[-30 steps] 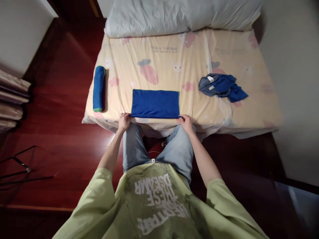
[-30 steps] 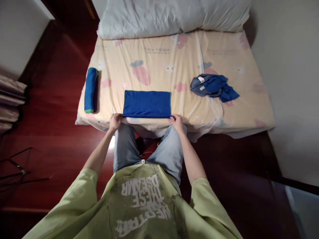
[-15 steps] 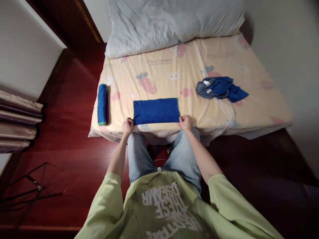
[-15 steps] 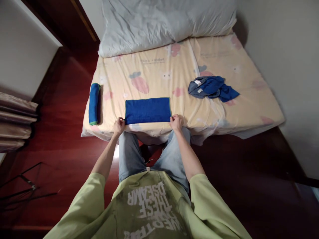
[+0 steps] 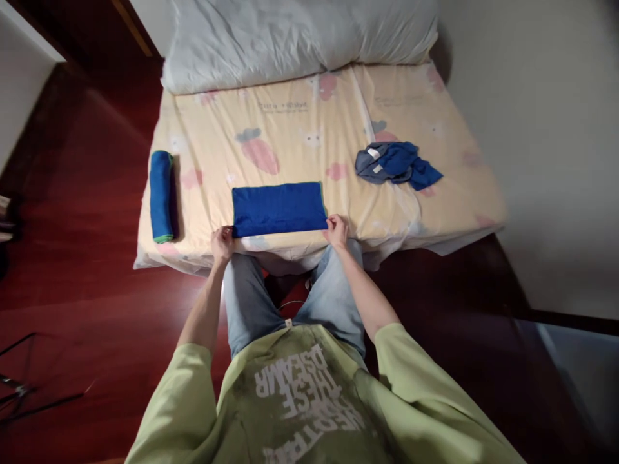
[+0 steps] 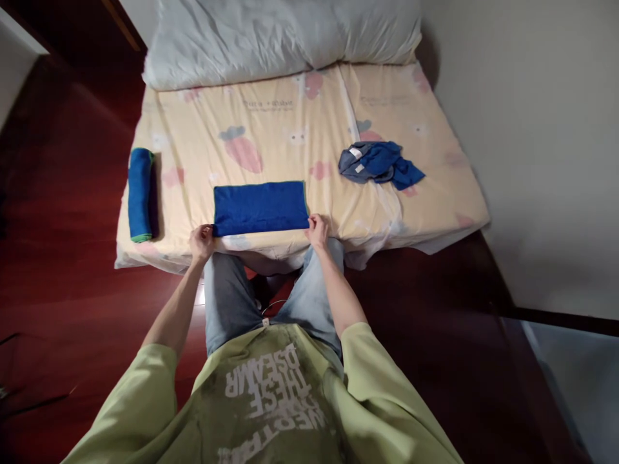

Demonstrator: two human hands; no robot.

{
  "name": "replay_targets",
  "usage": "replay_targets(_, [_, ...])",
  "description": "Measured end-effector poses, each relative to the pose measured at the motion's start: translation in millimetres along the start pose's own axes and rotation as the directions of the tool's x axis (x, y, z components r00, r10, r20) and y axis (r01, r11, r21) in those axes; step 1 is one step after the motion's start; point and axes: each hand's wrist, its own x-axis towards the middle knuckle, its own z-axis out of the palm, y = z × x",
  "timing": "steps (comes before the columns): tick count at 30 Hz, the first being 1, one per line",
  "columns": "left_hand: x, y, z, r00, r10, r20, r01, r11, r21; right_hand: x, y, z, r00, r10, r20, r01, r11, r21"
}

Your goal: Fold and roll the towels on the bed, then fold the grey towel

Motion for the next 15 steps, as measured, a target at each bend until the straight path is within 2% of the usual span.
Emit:
replay_targets(4, [3,-15,11.0,1.0,0.004,0.031,-0.004,1.0,-0.001,1,10,5,0.997,0.053,-0.049,-0.053,0.999,0.013])
replay_targets(11, [3,-23,15.3,0.998,0.022,0.06,-0.026,0.997,0.068,-2,15,8,1.0,-0.006,0.008,0.007,0.992,-0.126])
replay_targets(15, [1,-22,13.9,0.998,0.065,0.016,-0.067,0.99,0.125,-6,11,2,0.997,-0.075,0.029,0.08,0.974,-0.212])
